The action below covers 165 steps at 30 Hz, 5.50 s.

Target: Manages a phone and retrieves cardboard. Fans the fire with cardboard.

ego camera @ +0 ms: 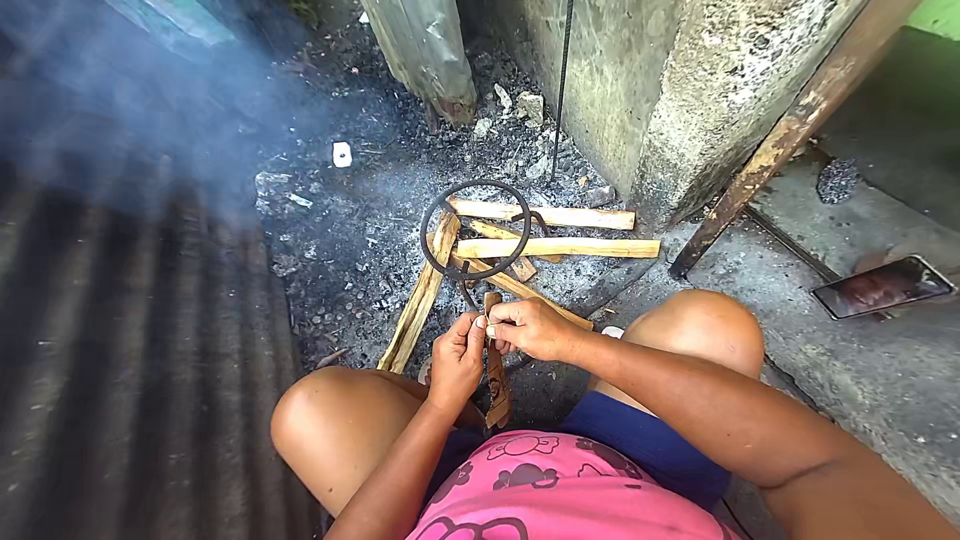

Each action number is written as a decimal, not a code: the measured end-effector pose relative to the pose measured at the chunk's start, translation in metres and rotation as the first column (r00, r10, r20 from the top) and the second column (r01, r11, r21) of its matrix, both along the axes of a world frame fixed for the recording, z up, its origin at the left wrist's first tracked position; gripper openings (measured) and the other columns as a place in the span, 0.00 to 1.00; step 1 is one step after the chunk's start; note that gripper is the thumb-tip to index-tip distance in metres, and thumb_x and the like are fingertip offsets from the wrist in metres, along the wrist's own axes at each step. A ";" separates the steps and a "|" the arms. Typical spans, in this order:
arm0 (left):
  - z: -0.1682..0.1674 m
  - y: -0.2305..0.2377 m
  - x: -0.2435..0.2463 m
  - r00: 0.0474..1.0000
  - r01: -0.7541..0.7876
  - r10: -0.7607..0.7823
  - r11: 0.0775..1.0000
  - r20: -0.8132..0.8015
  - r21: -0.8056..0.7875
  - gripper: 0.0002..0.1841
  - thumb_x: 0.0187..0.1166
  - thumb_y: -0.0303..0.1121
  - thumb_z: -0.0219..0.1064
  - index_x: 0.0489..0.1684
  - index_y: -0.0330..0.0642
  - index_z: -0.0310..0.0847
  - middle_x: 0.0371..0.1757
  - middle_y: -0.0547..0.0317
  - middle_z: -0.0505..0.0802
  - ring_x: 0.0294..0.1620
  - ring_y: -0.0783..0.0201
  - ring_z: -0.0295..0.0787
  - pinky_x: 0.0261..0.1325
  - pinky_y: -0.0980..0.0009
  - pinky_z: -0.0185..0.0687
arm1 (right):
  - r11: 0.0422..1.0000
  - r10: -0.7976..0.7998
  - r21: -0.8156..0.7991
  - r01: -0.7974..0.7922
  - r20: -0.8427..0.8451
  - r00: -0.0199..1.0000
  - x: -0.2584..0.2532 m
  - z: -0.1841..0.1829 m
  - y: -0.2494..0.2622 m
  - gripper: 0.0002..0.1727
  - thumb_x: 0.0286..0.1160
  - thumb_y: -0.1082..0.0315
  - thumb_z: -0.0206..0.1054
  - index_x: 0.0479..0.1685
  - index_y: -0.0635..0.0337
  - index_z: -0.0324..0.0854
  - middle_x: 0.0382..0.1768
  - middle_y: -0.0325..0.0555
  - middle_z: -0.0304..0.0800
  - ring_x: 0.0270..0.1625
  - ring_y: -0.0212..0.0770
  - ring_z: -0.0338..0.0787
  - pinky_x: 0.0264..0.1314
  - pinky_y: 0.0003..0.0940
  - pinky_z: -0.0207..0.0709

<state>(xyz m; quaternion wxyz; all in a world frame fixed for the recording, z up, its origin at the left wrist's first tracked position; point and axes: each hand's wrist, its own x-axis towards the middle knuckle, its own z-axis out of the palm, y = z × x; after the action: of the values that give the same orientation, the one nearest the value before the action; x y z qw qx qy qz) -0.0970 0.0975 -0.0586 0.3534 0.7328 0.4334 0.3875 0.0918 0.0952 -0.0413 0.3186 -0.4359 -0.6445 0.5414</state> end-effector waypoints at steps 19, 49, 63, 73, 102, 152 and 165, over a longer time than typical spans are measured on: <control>0.023 0.015 0.012 0.972 0.084 -0.002 0.937 0.235 -0.339 0.14 0.90 0.32 0.55 0.64 0.38 0.82 0.47 0.53 0.94 0.45 0.60 0.94 0.53 0.62 0.93 | 0.959 -0.208 0.162 0.232 -0.150 0.967 0.006 0.000 0.004 0.12 0.86 0.70 0.61 0.35 0.66 0.83 0.28 0.47 0.92 0.34 0.36 0.94 0.44 0.35 0.90; 0.025 0.025 -0.011 0.812 0.197 0.043 0.919 -0.582 0.342 0.24 0.83 0.48 0.65 0.63 0.36 0.87 0.43 0.46 0.92 0.38 0.51 0.93 0.43 0.50 0.89 | 0.864 -0.296 0.452 0.223 0.097 0.950 0.033 0.018 0.011 0.32 0.69 0.69 0.80 0.76 0.57 0.75 0.68 0.49 0.85 0.59 0.44 0.90 0.60 0.45 0.88; 0.018 0.017 -0.038 0.602 0.519 -0.109 0.807 -0.791 0.283 0.22 0.86 0.47 0.60 0.56 0.34 0.85 0.41 0.43 0.91 0.36 0.46 0.94 0.35 0.51 0.90 | 0.772 -0.052 0.461 -0.437 0.731 0.680 -0.001 -0.005 -0.014 0.21 0.93 0.65 0.47 0.70 0.71 0.76 0.60 0.61 0.84 0.65 0.59 0.85 0.65 0.50 0.80; 0.020 0.020 -0.038 0.557 0.582 -0.133 0.767 -0.820 0.271 0.22 0.88 0.47 0.56 0.55 0.35 0.85 0.38 0.44 0.91 0.33 0.47 0.93 0.32 0.53 0.89 | 0.782 -0.010 0.411 -0.469 0.760 0.650 -0.001 -0.005 -0.016 0.19 0.93 0.67 0.46 0.64 0.72 0.76 0.57 0.62 0.83 0.63 0.60 0.86 0.62 0.50 0.82; 0.042 0.016 -0.020 0.520 0.356 -0.471 0.878 -0.713 -0.321 0.24 0.88 0.52 0.58 0.55 0.36 0.83 0.45 0.45 0.91 0.48 0.48 0.90 0.56 0.45 0.83 | 0.813 0.160 0.318 -0.487 0.682 0.714 0.014 0.005 -0.015 0.16 0.93 0.67 0.51 0.59 0.71 0.80 0.55 0.61 0.84 0.62 0.60 0.86 0.62 0.54 0.82; 0.048 0.038 -0.023 0.667 0.522 -0.278 0.836 -0.692 0.167 0.24 0.90 0.47 0.53 0.25 0.43 0.83 0.19 0.60 0.82 0.23 0.63 0.82 0.28 0.62 0.77 | 0.768 -0.082 0.553 -0.323 0.586 0.806 0.031 0.010 0.000 0.11 0.88 0.66 0.60 0.44 0.60 0.87 0.33 0.50 0.91 0.41 0.49 0.94 0.44 0.49 0.86; 0.048 0.038 -0.026 0.705 0.533 -0.261 0.808 -0.659 0.251 0.24 0.90 0.46 0.53 0.24 0.42 0.81 0.17 0.60 0.81 0.21 0.63 0.80 0.26 0.64 0.75 | 0.726 -0.122 0.649 -0.225 0.445 0.887 0.032 0.002 -0.002 0.08 0.85 0.70 0.62 0.44 0.59 0.87 0.32 0.48 0.91 0.38 0.47 0.94 0.40 0.48 0.87</control>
<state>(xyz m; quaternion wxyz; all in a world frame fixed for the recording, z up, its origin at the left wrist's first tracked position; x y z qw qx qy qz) -0.1230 0.1353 -0.0105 0.1079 0.9519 0.2537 0.1338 0.1233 0.0932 -0.0390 0.2797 -0.3832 -0.8665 0.1555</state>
